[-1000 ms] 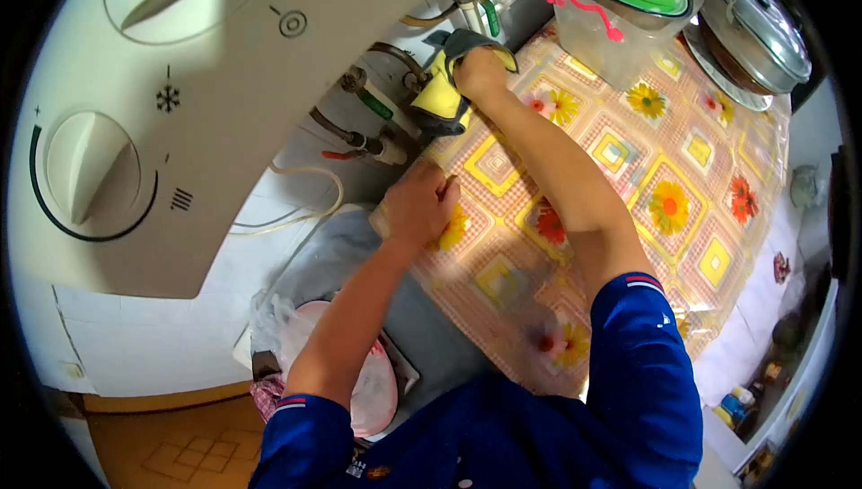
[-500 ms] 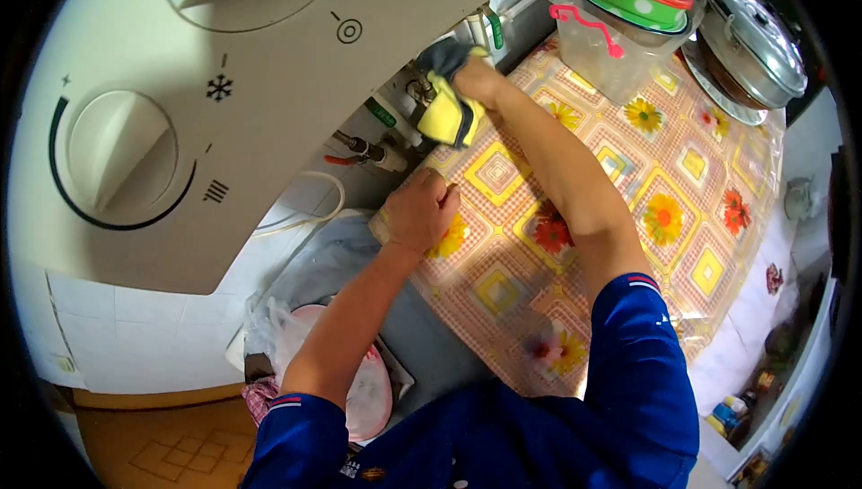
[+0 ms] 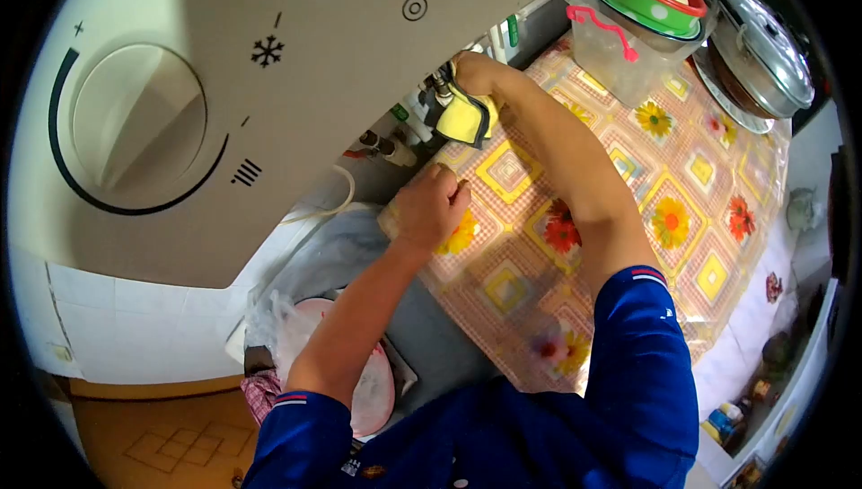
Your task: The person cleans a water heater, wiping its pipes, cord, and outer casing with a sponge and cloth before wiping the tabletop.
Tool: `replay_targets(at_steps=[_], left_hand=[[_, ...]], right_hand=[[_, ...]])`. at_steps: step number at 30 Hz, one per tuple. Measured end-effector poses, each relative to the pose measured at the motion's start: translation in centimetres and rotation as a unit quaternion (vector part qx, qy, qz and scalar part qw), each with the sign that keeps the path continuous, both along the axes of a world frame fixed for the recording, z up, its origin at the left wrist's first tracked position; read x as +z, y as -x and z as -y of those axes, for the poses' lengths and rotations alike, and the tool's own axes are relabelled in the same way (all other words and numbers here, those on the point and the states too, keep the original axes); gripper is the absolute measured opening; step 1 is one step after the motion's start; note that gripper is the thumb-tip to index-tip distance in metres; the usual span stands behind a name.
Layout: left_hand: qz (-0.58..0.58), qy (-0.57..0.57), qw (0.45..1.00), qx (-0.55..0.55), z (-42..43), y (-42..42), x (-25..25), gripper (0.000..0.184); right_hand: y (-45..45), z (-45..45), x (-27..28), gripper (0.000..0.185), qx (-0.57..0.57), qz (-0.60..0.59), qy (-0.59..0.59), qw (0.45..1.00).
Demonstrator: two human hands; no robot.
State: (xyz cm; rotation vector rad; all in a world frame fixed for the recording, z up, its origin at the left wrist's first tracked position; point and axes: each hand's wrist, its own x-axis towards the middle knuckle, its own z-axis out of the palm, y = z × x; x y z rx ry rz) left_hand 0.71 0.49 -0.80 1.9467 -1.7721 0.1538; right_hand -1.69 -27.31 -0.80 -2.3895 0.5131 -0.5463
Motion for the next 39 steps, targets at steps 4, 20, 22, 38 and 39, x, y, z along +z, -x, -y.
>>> replay_targets(at_steps=[4, 20, 22, 38, 39], left_hand=[[0.001, 0.006, 1.0, 0.003, 0.0, 0.2, 0.4, 0.028], [0.027, -0.014, 0.999, 0.013, 0.2, 0.4, 0.7, 0.03], [0.019, 0.009, 1.0, -0.003, 0.2, 0.3, 0.5, 0.031], [0.007, 0.083, 0.996, -0.007, -0.4, 0.1, 0.3, 0.019], [0.016, 0.069, 0.997, 0.007, -0.5, 0.0, 0.3, 0.021]], right_hand=[[1.5, -1.4, 2.5, 0.026, -0.117, -0.077, 0.049, 0.989], [3.3, -0.9, -1.1, 0.021, -0.146, 0.049, -0.059, 0.986], [3.6, -1.6, -0.9, 0.018, -0.305, 0.137, -0.034, 0.942], [10.2, -8.3, 3.2, 0.024, -0.095, 0.289, -0.521, 0.797], [11.4, -11.0, 5.1, 0.027, -0.11, 0.283, -0.552, 0.777]])
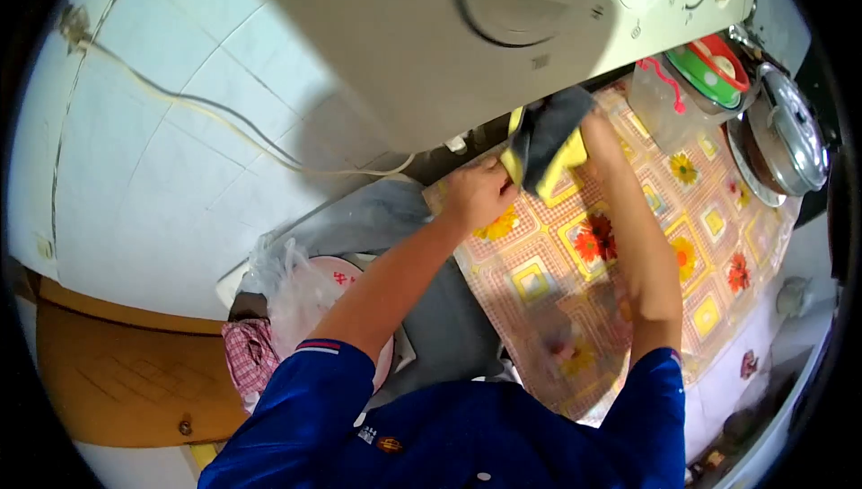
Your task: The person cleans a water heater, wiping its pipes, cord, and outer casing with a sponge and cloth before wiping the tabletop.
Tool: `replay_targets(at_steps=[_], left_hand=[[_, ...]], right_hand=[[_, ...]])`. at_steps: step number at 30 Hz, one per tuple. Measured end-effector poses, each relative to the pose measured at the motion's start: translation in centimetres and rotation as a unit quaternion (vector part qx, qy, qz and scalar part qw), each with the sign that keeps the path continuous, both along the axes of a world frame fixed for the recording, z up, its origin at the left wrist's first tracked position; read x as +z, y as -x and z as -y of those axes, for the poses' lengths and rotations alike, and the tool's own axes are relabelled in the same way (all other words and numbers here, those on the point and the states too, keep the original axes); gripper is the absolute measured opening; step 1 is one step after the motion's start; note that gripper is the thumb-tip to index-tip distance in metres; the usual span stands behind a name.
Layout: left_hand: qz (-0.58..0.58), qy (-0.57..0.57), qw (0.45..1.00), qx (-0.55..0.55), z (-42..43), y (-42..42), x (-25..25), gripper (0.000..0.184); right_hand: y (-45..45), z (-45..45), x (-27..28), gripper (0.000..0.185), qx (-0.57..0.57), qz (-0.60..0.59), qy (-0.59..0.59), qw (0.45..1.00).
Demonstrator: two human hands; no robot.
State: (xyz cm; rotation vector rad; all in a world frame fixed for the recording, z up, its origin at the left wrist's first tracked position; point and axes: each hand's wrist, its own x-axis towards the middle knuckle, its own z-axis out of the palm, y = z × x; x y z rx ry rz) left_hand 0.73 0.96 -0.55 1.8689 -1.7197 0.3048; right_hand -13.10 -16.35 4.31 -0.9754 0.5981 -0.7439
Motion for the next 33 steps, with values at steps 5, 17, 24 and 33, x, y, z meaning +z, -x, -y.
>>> replay_targets(at_steps=[5, 17, 24, 33], left_hand=[[-0.082, -0.082, 0.993, 0.018, -0.6, -0.4, 0.2, 0.04], [-0.074, -0.166, 0.981, -0.063, 1.3, -1.4, 0.7, 0.035], [-0.067, -0.132, 0.985, -0.087, 1.7, -2.1, -3.2, 0.039], [-0.001, -0.157, 0.973, -0.168, -1.7, -3.3, -3.1, 0.047]], right_hand=[[1.2, -6.5, 0.0, 0.031, 0.014, 0.098, 0.043, 0.994], [-3.8, -14.5, 10.1, 0.027, -0.019, 0.185, 0.04, 0.982], [-12.5, -12.8, 9.5, 0.026, -0.106, 0.198, 0.115, 0.968], [-15.1, -11.5, 9.3, 0.035, -0.164, 0.028, 0.324, 0.931]])
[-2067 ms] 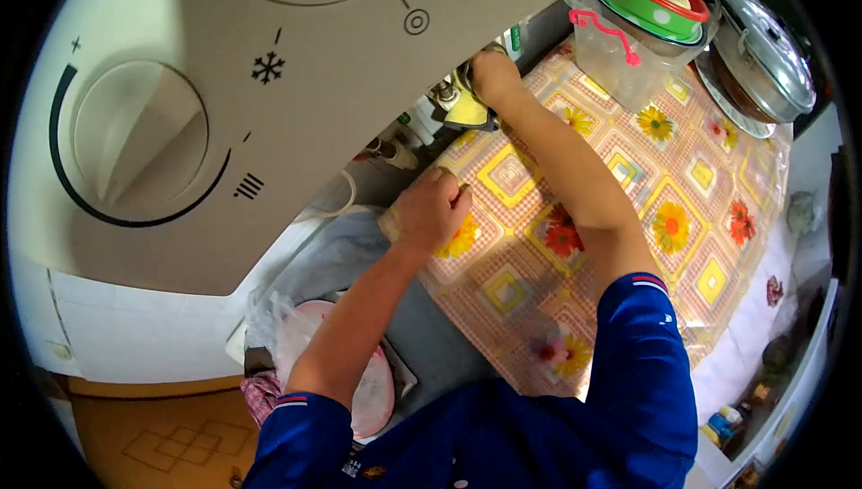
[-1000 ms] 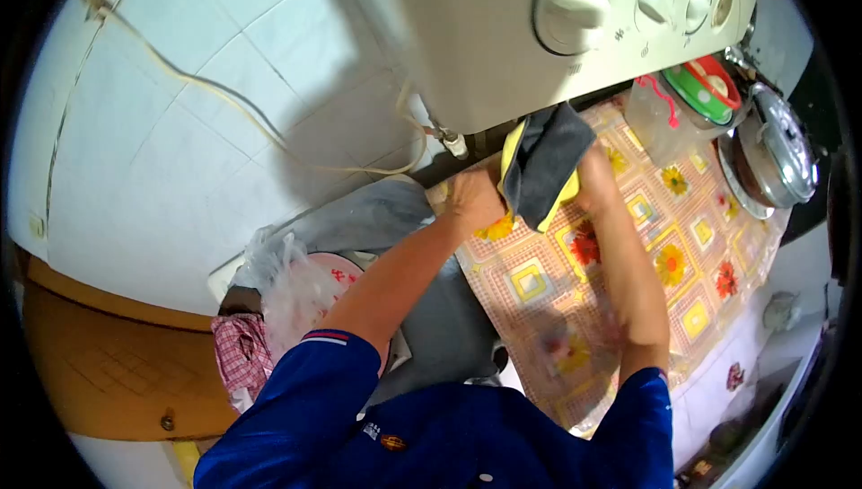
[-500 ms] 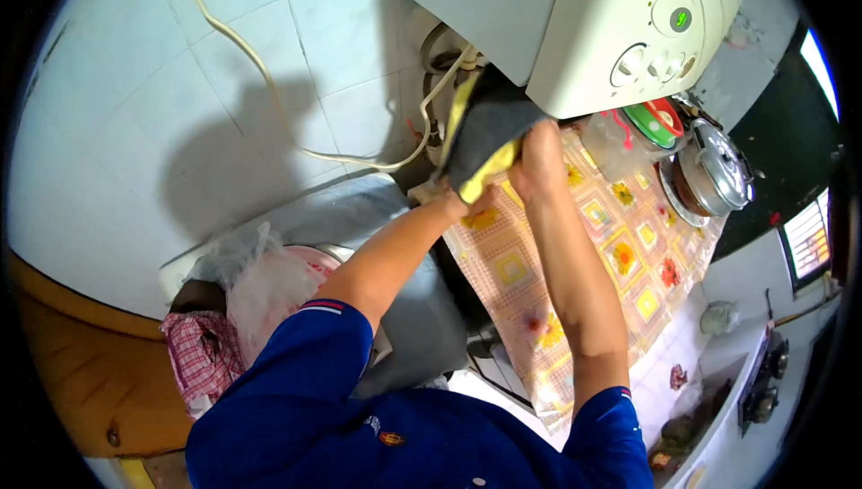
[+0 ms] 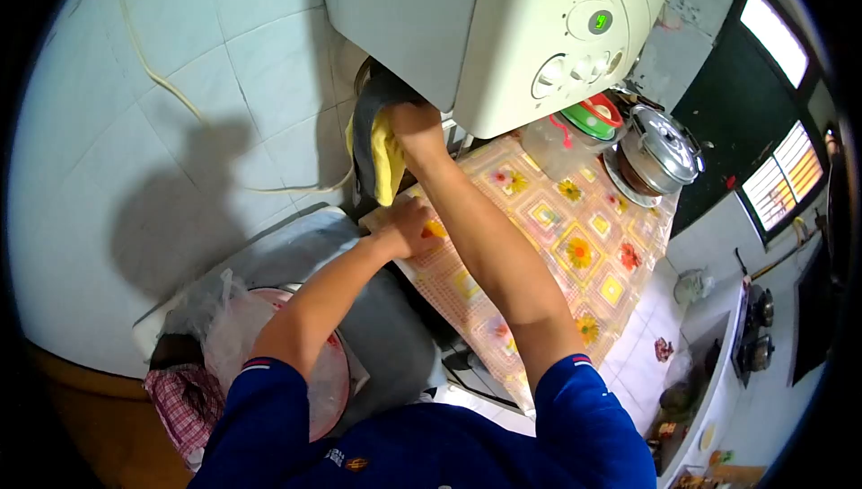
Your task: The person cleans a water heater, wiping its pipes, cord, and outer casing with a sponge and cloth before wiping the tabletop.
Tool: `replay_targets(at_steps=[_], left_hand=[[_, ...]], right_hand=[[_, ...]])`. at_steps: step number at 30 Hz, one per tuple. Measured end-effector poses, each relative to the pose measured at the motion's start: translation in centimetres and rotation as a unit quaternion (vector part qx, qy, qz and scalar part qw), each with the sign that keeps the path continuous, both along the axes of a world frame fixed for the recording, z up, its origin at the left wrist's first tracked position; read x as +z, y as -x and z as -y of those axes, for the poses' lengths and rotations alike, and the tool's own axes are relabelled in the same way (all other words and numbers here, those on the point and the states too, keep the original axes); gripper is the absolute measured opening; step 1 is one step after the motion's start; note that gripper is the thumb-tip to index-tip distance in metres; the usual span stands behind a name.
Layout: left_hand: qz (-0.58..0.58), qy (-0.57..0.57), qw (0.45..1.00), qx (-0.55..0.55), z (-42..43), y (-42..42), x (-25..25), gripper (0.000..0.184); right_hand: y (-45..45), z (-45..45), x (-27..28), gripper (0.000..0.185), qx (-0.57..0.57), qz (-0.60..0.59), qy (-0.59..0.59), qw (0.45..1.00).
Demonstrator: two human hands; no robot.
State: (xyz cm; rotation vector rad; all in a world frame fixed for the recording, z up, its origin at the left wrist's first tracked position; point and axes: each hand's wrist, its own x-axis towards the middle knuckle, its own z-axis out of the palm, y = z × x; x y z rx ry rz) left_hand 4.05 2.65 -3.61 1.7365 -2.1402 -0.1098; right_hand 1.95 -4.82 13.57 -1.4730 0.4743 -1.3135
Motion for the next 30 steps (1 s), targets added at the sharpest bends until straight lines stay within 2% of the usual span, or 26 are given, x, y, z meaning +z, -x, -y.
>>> replay_targets(at_steps=[1, 4, 5, 7, 8, 9, 10, 11, 13, 14, 15, 17, 18, 20, 21, 23, 24, 26, 27, 29, 30], left_hand=[[0.001, -0.001, 1.0, -0.001, -1.5, 0.1, 1.1, 0.047], [-0.121, -0.006, 0.992, -0.04, -5.4, 0.1, 3.7, 0.04], [-0.12, -0.007, 0.992, -0.038, -6.4, -0.3, 4.6, 0.04], [-0.076, -0.102, 0.992, 0.022, -9.6, -0.5, 9.2, 0.029], [-0.074, -0.105, 0.991, 0.021, -10.7, -1.1, 10.4, 0.029], [-0.151, -0.089, 0.984, 0.015, -11.6, -2.0, 11.4, 0.023], [-0.225, -0.07, 0.972, 0.01, -12.5, -2.8, 12.5, 0.019], [-0.259, -0.017, 0.964, 0.057, -13.3, -3.2, 13.9, 0.017], [-0.324, 0.085, 0.931, 0.147, -14.0, -4.6, 15.7, 0.014], [-0.356, 0.131, 0.906, 0.19, -13.8, -5.3, 16.2, 0.014], [-0.355, 0.129, 0.906, 0.189, -13.1, -5.2, 16.7, 0.014], [-0.371, 0.315, 0.841, 0.236, -11.5, -5.1, 17.6, 0.013], [-0.37, 0.315, 0.841, 0.235, -10.6, -5.5, 17.5, 0.013], [-0.403, 0.306, 0.833, 0.222, -8.9, -6.4, 16.7, 0.025], [-0.403, 0.306, 0.833, 0.221, -9.0, -6.6, 17.2, 0.025], [-0.416, 0.114, 0.875, 0.219, -9.4, -6.9, 18.5, 0.032], [-0.416, 0.112, 0.876, 0.216, -9.2, -7.1, 18.5, 0.032], [-0.49, 0.057, 0.848, 0.195, -8.9, -7.3, 18.4, 0.032], [-0.489, 0.055, 0.848, 0.195, -9.0, -6.8, 18.7, 0.032], [-0.54, 0.124, 0.803, 0.217, -8.9, -5.3, 19.5, 0.027], [-0.539, 0.122, 0.805, 0.216, -8.8, -4.6, 20.0, 0.027]], right_hand=[[0.4, -0.3, 0.3, 0.035, -0.001, 0.001, -0.001, 1.0], [1.3, -1.0, 0.5, 0.031, 0.005, -0.051, -0.023, 0.998], [1.5, -0.5, 0.0, 0.029, 0.028, -0.11, -0.019, 0.993], [1.7, -0.2, -1.1, 0.027, 0.05, -0.167, -0.019, 0.985], [1.7, -0.2, -1.4, 0.026, 0.055, -0.206, 0.006, 0.977], [1.8, -0.2, -1.6, 0.026, 0.059, -0.245, 0.031, 0.967], [3.1, -1.8, 0.5, 0.027, 0.058, -0.28, 0.019, 0.958], [3.3, -2.3, 0.3, 0.027, 0.058, -0.276, 0.018, 0.959], [2.7, -3.0, -0.1, 0.027, 0.141, -0.179, -0.104, 0.968], [1.8, -2.8, -1.5, 0.029, 0.185, -0.117, -0.098, 0.971], [2.0, -3.4, -1.2, 0.029, 0.184, -0.116, -0.099, 0.971], [2.6, -5.2, -0.2, 0.03, 0.218, -0.106, -0.1, 0.965], [2.5, -5.4, -0.3, 0.036, 0.211, -0.126, -0.087, 0.965], [2.7, -6.4, 0.0, 0.036, 0.211, -0.122, -0.076, 0.967], [2.8, -6.8, 0.1, 0.035, 0.21, -0.119, -0.064, 0.968], [3.0, -6.5, -0.5, 0.038, 0.201, -0.146, -0.032, 0.968], [3.4, -6.5, -0.5, 0.04, 0.202, -0.178, -0.017, 0.963], [4.2, -6.4, -0.7, 0.041, 0.204, -0.21, -0.004, 0.956], [4.3, -6.2, -0.9, 0.042, 0.211, -0.213, 0.017, 0.954], [4.4, -6.1, -1.6, 0.043, 0.217, -0.213, 0.038, 0.952], [4.5, -6.5, -1.7, 0.043, 0.215, -0.235, 0.038, 0.947]])
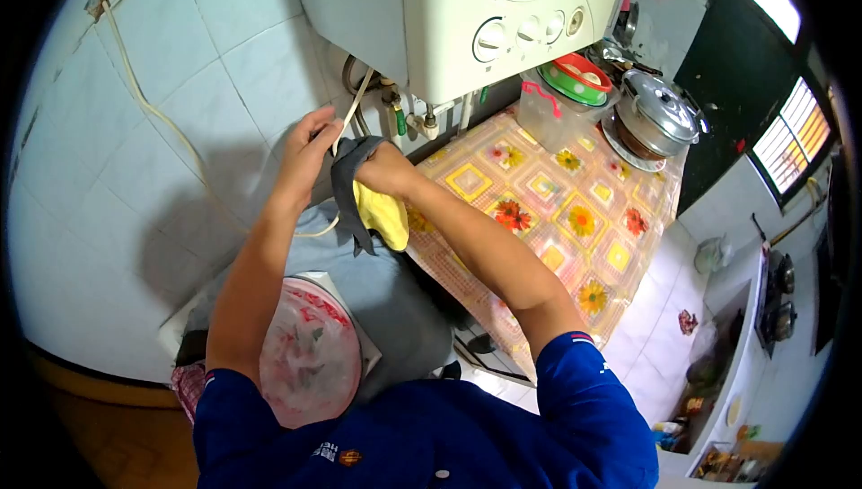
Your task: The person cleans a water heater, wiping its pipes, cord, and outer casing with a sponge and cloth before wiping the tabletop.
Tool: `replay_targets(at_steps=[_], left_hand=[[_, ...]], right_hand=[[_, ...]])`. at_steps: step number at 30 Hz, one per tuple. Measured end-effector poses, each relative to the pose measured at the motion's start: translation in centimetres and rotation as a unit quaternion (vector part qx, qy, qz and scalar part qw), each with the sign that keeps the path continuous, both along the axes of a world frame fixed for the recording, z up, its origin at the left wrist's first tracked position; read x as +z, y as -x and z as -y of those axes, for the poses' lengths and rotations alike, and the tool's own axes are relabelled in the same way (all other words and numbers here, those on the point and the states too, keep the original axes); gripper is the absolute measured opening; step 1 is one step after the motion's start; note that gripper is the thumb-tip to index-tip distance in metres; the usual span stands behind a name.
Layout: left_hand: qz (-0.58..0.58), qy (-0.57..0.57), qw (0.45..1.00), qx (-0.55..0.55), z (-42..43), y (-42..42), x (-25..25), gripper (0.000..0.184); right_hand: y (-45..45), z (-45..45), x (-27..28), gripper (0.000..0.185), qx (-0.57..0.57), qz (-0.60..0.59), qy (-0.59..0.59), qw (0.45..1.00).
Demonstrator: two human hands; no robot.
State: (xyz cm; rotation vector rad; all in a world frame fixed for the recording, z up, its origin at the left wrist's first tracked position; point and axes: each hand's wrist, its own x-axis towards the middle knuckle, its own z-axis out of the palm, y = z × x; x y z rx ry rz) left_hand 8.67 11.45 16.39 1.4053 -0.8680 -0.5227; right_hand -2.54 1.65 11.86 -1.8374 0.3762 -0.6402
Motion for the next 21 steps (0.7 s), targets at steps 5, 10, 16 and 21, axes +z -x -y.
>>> replay_targets(at_steps=[5, 10, 16, 21], left_hand=[[0.183, -0.036, 0.979, -0.082, 0.9, 0.1, 2.4, 0.022], [0.21, -0.029, 0.976, -0.052, 2.0, -1.2, 1.6, 0.022], [0.179, -0.057, 0.978, -0.09, 0.0, 0.2, 2.0, 0.028], [0.176, -0.159, 0.965, -0.108, -2.4, -1.6, 0.7, 0.031]], right_hand=[[0.5, -2.7, -0.4, 0.042, 0.027, -0.006, 0.018, 0.999], [-1.5, -4.7, -6.6, 0.046, 0.037, -0.064, 0.019, 0.997], [-2.2, -7.8, -10.8, 0.037, 0.013, 0.018, -0.045, 0.999], [0.4, -4.7, -6.0, 0.019, -0.099, 0.18, -0.319, 0.925]])
